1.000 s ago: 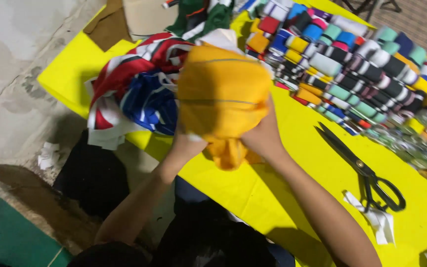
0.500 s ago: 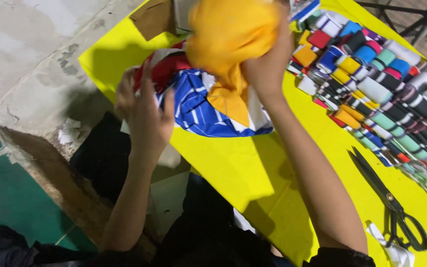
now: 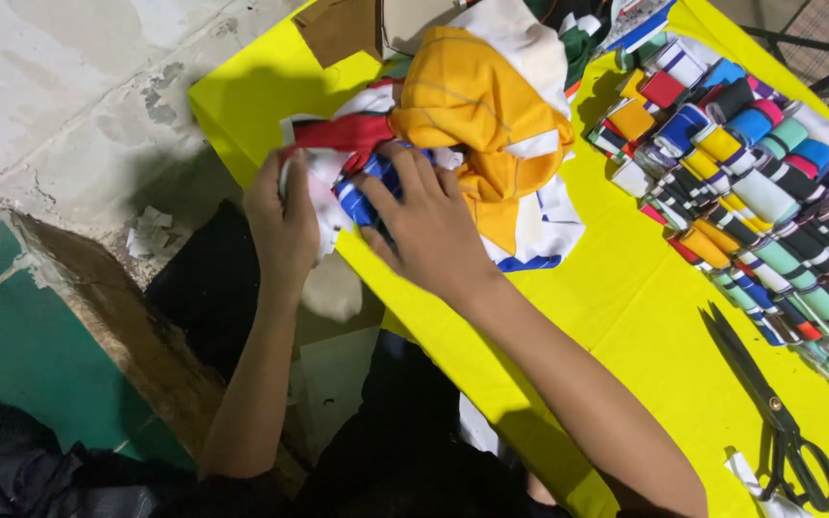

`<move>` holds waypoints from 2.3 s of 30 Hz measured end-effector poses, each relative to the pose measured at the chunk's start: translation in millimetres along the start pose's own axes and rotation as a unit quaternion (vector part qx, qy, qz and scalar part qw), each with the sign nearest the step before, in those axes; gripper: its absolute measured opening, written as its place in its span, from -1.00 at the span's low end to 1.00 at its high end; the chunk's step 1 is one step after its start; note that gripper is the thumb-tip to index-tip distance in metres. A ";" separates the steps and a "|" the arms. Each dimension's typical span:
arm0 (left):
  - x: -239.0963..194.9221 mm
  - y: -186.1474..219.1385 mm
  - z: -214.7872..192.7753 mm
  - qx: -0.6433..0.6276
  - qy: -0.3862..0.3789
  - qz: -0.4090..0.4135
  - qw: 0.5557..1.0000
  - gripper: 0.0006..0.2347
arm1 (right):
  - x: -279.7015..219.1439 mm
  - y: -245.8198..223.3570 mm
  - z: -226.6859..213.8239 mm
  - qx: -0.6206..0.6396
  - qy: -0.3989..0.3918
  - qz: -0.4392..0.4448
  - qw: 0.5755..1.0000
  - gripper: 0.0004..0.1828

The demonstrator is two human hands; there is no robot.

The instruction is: A person cuts fabric strips using scissors and then folds and organizes various fabric pieces on a work table.

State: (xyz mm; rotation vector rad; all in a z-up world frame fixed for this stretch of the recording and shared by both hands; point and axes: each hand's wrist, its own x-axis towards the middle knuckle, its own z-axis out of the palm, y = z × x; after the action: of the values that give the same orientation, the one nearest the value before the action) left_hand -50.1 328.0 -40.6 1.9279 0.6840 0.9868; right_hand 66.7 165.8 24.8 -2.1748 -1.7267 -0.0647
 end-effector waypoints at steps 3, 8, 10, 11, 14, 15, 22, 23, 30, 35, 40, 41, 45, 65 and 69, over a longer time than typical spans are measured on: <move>-2.5 67.8 -2.4 -0.087 0.023 -0.044 0.995 -0.63 | -5.7 27.2 37.1 -0.082 0.045 0.013 0.996 -0.53; -3.6 63.0 -29.2 0.013 0.085 0.095 0.992 -0.72 | -5.6 54.7 30.6 0.001 0.057 0.040 0.998 -0.50; -4.2 72.5 -28.8 0.053 0.104 0.159 0.980 -0.75 | 1.8 58.4 27.2 0.053 0.067 0.059 0.995 -0.44; -6.2 82.4 -25.7 0.131 0.058 0.154 0.978 -0.82 | 6.7 57.1 27.8 0.170 0.072 0.108 0.977 -0.65; -15.4 4.7 33.7 0.125 -0.015 -0.039 0.991 -0.71 | 12.2 40.3 -1.2 0.428 0.089 0.151 0.887 -0.58; -25.1 -38.5 57.5 0.033 -0.048 -0.221 0.974 -0.56 | 11.8 34.0 -16.9 0.558 0.099 0.145 0.811 -0.38; -66.3 111.9 63.0 -0.477 -0.034 -0.208 0.853 -0.84 | 4.8 38.6 -20.4 0.615 0.229 0.262 0.708 -0.87; -70.2 94.8 69.0 -0.560 0.002 -0.245 0.791 -0.85 | -4.5 39.1 -19.2 0.611 0.186 0.202 0.743 -0.90; -43.5 121.1 36.6 -0.644 0.026 -0.298 0.704 -0.86 | -48.1 31.9 -17.4 0.692 0.134 0.100 0.702 -0.67; -49.0 134.4 41.1 -0.570 0.031 -0.351 0.742 -0.78 | -66.5 27.8 -21.5 0.771 0.189 0.202 0.574 -0.38; -78.1 146.3 53.3 -0.427 -0.009 -0.393 0.815 -0.68 | -94.1 27.1 -40.1 0.711 0.177 0.214 0.646 -0.53; -82.2 152.4 55.0 -0.385 -0.049 -0.390 0.835 -0.68 | -95.3 27.2 -54.0 0.634 0.215 0.188 0.719 -0.79; -95.5 189.6 61.9 -0.252 -0.181 -0.370 0.876 -0.64 | -164.0 71.3 -54.7 0.410 0.294 0.247 0.827 -0.49; -165.1 289.0 168.5 -0.063 -0.589 0.139 0.793 -0.61 | -357.9 46.1 -153.7 0.243 0.327 0.300 0.863 -0.74; -179.1 261.9 200.8 -0.142 -0.512 0.196 0.824 -0.96 | -384.9 53.1 -159.0 0.313 0.374 0.324 0.811 -0.75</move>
State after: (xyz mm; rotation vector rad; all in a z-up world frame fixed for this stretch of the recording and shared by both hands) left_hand 44.3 -23.6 51.3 1.9890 -0.4735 0.1257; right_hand 49.9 -252.1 61.1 -1.7388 -0.4258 -0.1302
